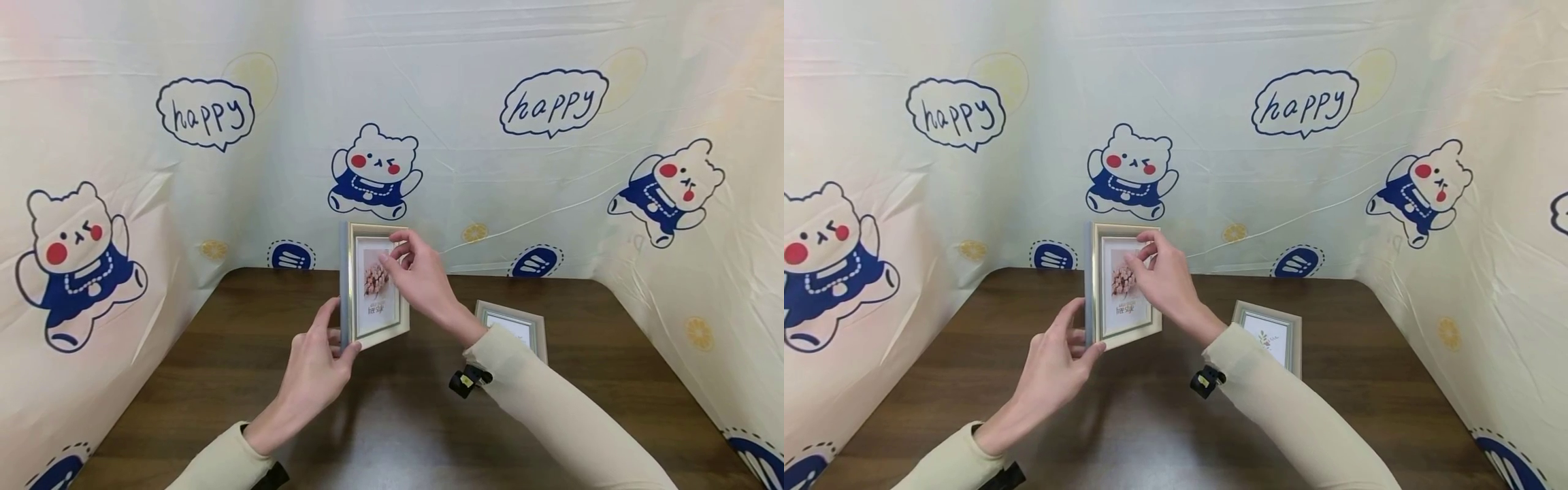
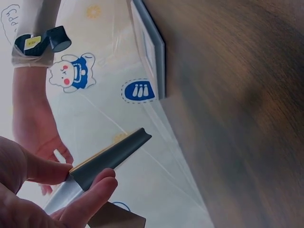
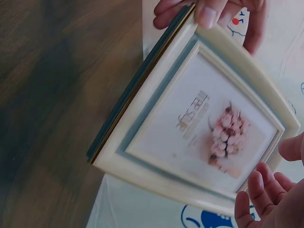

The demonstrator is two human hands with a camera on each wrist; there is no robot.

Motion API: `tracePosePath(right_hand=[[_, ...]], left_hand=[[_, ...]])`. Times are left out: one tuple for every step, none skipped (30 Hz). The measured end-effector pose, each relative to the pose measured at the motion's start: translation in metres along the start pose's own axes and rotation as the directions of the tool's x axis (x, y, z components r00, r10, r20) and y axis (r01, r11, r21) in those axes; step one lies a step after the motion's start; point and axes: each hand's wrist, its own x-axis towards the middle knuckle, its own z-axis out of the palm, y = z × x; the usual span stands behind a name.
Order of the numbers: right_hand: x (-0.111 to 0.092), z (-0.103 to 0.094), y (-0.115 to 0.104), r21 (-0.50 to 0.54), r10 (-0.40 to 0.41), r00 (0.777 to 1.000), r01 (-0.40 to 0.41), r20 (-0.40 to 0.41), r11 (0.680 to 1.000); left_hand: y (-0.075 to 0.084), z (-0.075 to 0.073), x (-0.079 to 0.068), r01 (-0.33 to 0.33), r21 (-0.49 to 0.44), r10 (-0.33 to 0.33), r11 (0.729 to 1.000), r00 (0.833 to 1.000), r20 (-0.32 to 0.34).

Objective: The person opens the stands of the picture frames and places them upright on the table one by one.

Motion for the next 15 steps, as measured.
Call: tracePosePath(right_hand=[[0.000, -0.001, 0.002, -0.005, -0.002, 1.000, 0.002, -0.006, 1.000], [0.000, -0.001, 0.005, -0.009, -0.003, 1.000, 0.003, -0.011, 1.000], [0.000, -0.002, 0.007, -0.012, -0.006, 1.000, 0.006, -0.015, 1.000], [-0.001, -0.002, 0.009, -0.016, -0.006, 1.000, 0.005, -0.017, 1.000], [-0.001, -0.003, 0.011, -0.020, -0.003, 1.000, 0.003, -0.019, 1.000], [-0.002, -0.003, 0.013, -0.024, 0.000, 1.000, 0.000, -0.020, 1.000], [-0.002, -0.003, 0.015, -0.025, 0.005, 1.000, -0.006, -0.019, 1.000], [-0.003, -0.004, 0.016, -0.026, 0.012, 1.000, -0.013, -0.019, 1.000], [-0.003, -0.005, 0.018, -0.029, 0.019, 1.000, -0.020, -0.019, 0.999], [-0.004, -0.006, 0.019, -0.036, 0.027, 0.999, -0.028, -0.020, 0.999], [-0.004, -0.006, 0.020, -0.041, 0.032, 0.999, -0.033, -0.023, 0.999], [-0.004, -0.007, 0.021, -0.045, 0.037, 0.999, -0.038, -0.026, 0.998], [-0.004, -0.008, 0.023, -0.050, 0.040, 0.999, -0.041, -0.029, 0.998], [-0.004, -0.009, 0.024, -0.058, 0.041, 0.999, -0.043, -0.033, 0.997], [-0.003, -0.010, 0.026, -0.066, 0.045, 0.998, -0.047, -0.039, 0.997]], left_hand=[[0.000, 0.000, 0.000, 0.006, -0.005, -0.006, 1.000, 1.000, 0.002], [0.000, -0.001, 0.000, 0.013, -0.010, -0.013, 1.000, 1.000, 0.004], [0.000, -0.001, -0.001, 0.019, -0.015, -0.019, 1.000, 1.000, 0.007], [0.001, -0.001, -0.001, 0.025, -0.022, -0.025, 0.999, 1.000, 0.009], [0.001, -0.001, -0.001, 0.030, -0.027, -0.030, 0.999, 0.999, 0.012], [0.001, -0.002, -0.001, 0.036, -0.033, -0.035, 0.999, 0.999, 0.014], [0.002, -0.002, -0.002, 0.040, -0.037, -0.040, 0.998, 0.999, 0.015], [0.002, -0.002, -0.002, 0.044, -0.040, -0.044, 0.998, 0.999, 0.015], [0.003, -0.002, -0.002, 0.047, -0.042, -0.047, 0.998, 0.999, 0.016], [0.003, -0.003, -0.003, 0.052, -0.047, -0.051, 0.998, 0.999, 0.017], [0.003, -0.003, -0.003, 0.055, -0.050, -0.054, 0.997, 0.998, 0.018], [0.003, -0.003, -0.003, 0.058, -0.053, -0.058, 0.997, 0.998, 0.018], [0.004, -0.003, -0.003, 0.061, -0.055, -0.060, 0.997, 0.998, 0.018], [0.004, -0.004, -0.004, 0.063, -0.058, -0.062, 0.996, 0.998, 0.019], [0.003, -0.004, -0.004, 0.065, -0.060, -0.064, 0.996, 0.998, 0.021]])
